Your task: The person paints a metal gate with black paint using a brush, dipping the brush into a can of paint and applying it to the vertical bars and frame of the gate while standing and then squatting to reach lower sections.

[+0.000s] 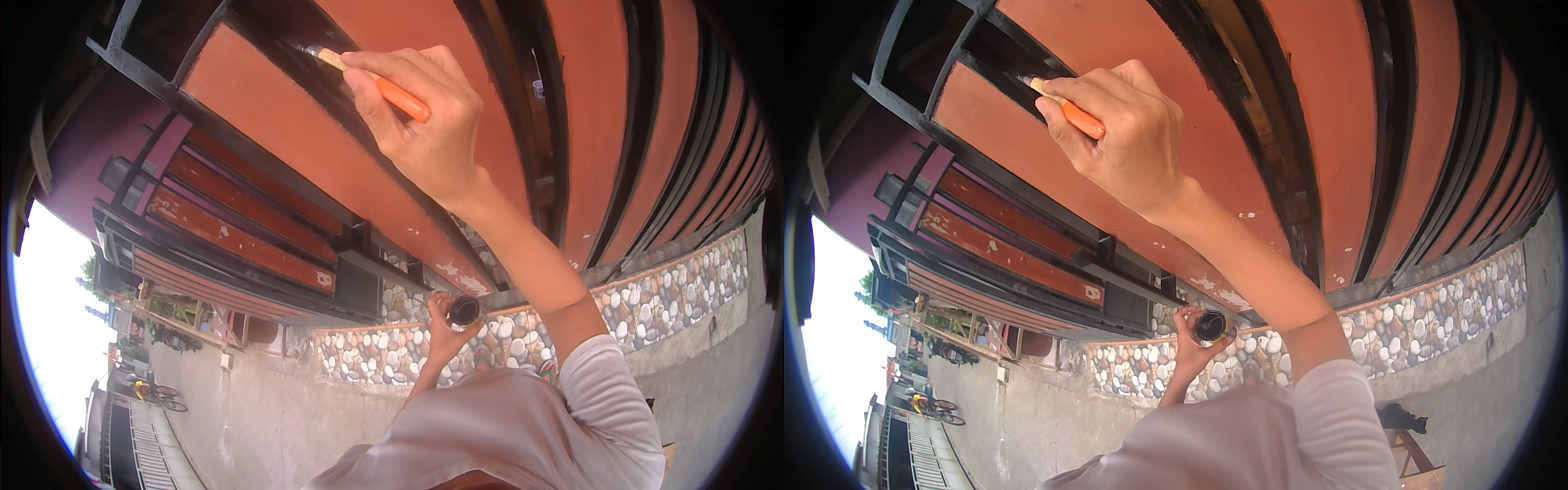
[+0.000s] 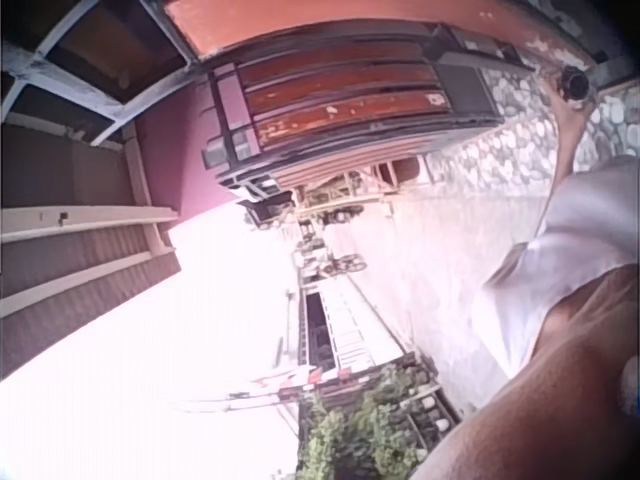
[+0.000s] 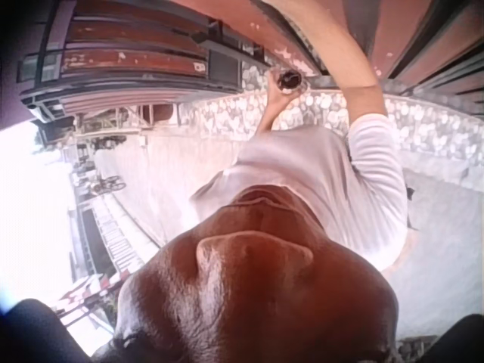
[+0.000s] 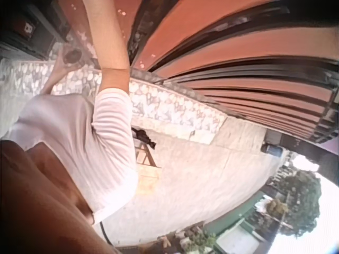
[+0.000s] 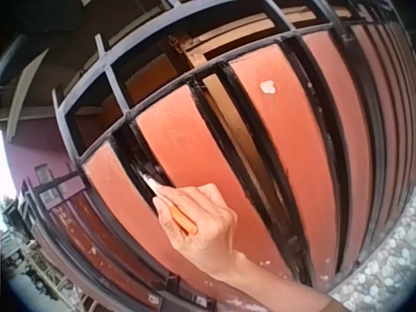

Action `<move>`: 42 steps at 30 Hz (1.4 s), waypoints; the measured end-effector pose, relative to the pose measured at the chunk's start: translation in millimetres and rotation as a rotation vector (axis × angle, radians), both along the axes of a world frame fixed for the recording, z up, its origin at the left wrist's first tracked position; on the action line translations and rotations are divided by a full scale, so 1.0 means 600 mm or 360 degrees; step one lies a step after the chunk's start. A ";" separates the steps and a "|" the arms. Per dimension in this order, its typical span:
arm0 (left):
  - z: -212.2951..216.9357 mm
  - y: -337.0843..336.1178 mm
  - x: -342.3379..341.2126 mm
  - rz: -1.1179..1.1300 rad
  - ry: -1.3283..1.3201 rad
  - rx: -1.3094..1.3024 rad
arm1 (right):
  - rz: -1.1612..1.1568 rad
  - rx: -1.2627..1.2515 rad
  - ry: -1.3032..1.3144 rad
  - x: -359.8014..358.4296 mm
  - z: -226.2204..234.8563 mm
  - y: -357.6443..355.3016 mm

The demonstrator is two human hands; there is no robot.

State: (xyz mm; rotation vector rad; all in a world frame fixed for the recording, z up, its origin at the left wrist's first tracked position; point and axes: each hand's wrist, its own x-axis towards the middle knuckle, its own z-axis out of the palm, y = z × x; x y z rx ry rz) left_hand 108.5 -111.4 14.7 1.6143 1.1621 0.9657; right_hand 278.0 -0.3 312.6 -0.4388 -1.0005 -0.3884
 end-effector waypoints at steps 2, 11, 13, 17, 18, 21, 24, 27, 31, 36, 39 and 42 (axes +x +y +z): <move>-0.005 -0.005 -0.009 0.0011 0.0007 -0.0005 | 0.0051 -0.0155 -0.0002 -0.005 -0.026 -0.006; -0.013 -0.006 -0.022 -0.0007 -0.0022 -0.0062 | 0.0014 -0.0613 -0.0117 0.021 -0.173 -0.069; -0.012 -0.003 -0.018 -0.0004 -0.0057 -0.0045 | -0.0005 -0.0544 -0.0096 0.026 -0.157 -0.067; 0.005 -0.002 -0.008 -0.0032 -0.0032 -0.0093 | -0.0023 -0.0371 -0.0053 0.020 -0.105 -0.043; 0.002 -0.001 -0.007 -0.0033 -0.0027 -0.0103 | -0.0010 -0.0335 -0.0051 0.018 -0.101 -0.038; -0.002 -0.001 -0.006 -0.0040 -0.0067 -0.0068 | 0.0002 -0.0425 -0.0085 0.017 -0.125 -0.045; -0.003 -0.002 -0.007 -0.0049 -0.0067 -0.0037 | 0.0033 -0.0610 -0.0105 0.015 -0.177 -0.073; 0.000 0.000 -0.011 -0.0036 -0.0061 -0.0063 | 0.0052 -0.0792 -0.0133 0.019 -0.233 -0.096; -0.008 0.006 -0.016 -0.0047 -0.0059 0.0007 | 0.0032 -0.0869 -0.0147 0.033 -0.238 -0.102; 0.001 0.007 -0.014 -0.0011 -0.0081 0.0028 | 0.0003 -0.0667 -0.0129 0.025 -0.184 -0.076; 0.006 0.009 -0.014 -0.0027 -0.0052 0.0016 | 0.0021 -0.0639 -0.0120 0.016 -0.192 -0.065; 0.008 0.008 -0.020 -0.0035 -0.0039 0.0017 | 0.0029 -0.0836 -0.0144 0.013 -0.242 -0.084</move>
